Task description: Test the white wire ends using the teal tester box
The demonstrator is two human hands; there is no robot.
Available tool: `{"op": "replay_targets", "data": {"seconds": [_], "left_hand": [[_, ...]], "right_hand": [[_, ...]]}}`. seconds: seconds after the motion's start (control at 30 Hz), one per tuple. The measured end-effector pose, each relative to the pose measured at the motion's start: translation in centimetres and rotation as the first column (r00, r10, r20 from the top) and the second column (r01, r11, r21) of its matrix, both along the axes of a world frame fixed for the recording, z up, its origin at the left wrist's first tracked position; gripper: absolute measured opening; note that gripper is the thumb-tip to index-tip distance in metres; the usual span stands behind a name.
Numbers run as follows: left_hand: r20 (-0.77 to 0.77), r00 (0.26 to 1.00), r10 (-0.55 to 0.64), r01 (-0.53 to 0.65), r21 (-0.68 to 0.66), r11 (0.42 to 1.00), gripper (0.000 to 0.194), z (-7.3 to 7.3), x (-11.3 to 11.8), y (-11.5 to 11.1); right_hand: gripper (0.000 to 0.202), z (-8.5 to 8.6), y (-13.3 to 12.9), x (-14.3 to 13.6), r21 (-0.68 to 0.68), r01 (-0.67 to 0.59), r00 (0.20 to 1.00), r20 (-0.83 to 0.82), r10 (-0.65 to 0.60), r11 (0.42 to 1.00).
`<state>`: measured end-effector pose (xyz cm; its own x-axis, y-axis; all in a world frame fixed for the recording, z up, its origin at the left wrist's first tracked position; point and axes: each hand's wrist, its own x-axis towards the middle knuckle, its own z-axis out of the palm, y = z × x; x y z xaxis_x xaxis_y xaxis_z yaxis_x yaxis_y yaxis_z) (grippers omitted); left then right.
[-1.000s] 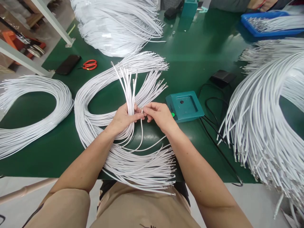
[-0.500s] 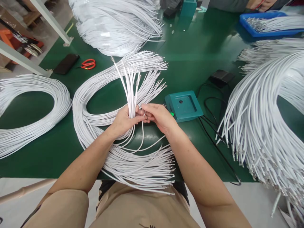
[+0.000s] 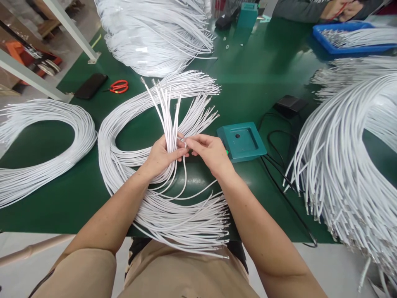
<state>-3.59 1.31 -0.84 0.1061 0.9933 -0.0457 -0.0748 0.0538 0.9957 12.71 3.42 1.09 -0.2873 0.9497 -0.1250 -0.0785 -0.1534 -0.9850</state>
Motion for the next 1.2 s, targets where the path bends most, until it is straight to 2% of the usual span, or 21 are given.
{"op": "replay_targets", "data": {"seconds": [0.1,0.17,0.23,0.4,0.5,0.57,0.67,0.83,0.93,1.1,1.17,1.2], "left_hand": [[0.008,0.999,-0.038,0.038,-0.036,0.999,0.049,0.1,-0.2,0.0],[0.017,0.998,-0.056,0.057,-0.070,0.996,0.048,0.1,-0.3,0.0],[0.022,0.998,-0.057,0.059,-0.092,0.994,0.047,0.1,-0.4,-0.1],[0.018,0.997,-0.073,0.074,-0.074,0.994,0.051,-0.1,-0.5,-0.1],[0.008,0.996,-0.094,0.094,-0.062,0.994,0.045,-0.2,-0.5,0.0],[0.009,0.996,-0.091,0.092,-0.056,0.994,0.043,-0.2,-0.6,0.0],[0.006,0.998,-0.062,0.062,-0.070,0.996,0.045,-0.1,-0.6,0.0],[-0.031,1.000,-0.001,-0.003,-0.108,0.994,0.051,0.1,-0.6,0.0],[-0.017,1.000,-0.025,0.023,-0.109,0.994,0.050,0.1,-0.7,0.1],[0.104,0.993,-0.052,0.068,-0.156,0.985,0.046,0.1,-0.9,0.1],[0.129,0.990,-0.051,0.074,-0.177,0.981,0.046,0.1,-1.0,0.2],[0.133,0.990,-0.050,0.074,-0.184,0.980,0.046,0.1,-1.1,0.2]], "right_hand": [[0.011,-0.3,0.1,0.0,0.126,0.028,0.992,0.120,-0.044,0.992],[0.012,-0.4,0.2,0.1,0.142,0.024,0.986,0.162,-0.047,0.990],[0.012,-0.3,0.3,0.3,0.079,0.026,0.988,0.147,-0.037,0.997],[0.017,0.3,0.2,0.5,-0.195,-0.014,0.999,-0.047,0.005,0.981],[0.015,0.5,0.2,0.6,-0.212,-0.021,0.999,-0.048,0.012,0.977],[0.013,0.4,0.2,0.5,-0.137,-0.001,0.999,0.033,0.006,0.991],[0.020,0.2,0.0,0.3,0.055,-0.004,0.979,0.204,-0.007,0.998],[0.020,-0.3,-0.2,-0.1,0.294,-0.033,0.907,0.410,-0.095,0.955],[0.010,-0.6,-0.1,0.1,0.424,-0.102,0.863,0.488,-0.132,0.900],[0.024,-0.5,0.0,0.8,0.601,-0.332,0.735,0.648,-0.200,0.727],[0.023,-0.3,0.0,1.1,0.594,-0.389,0.671,0.706,-0.226,0.704],[0.021,-0.2,0.0,1.2,0.577,-0.390,0.652,0.723,-0.228,0.717]]}}
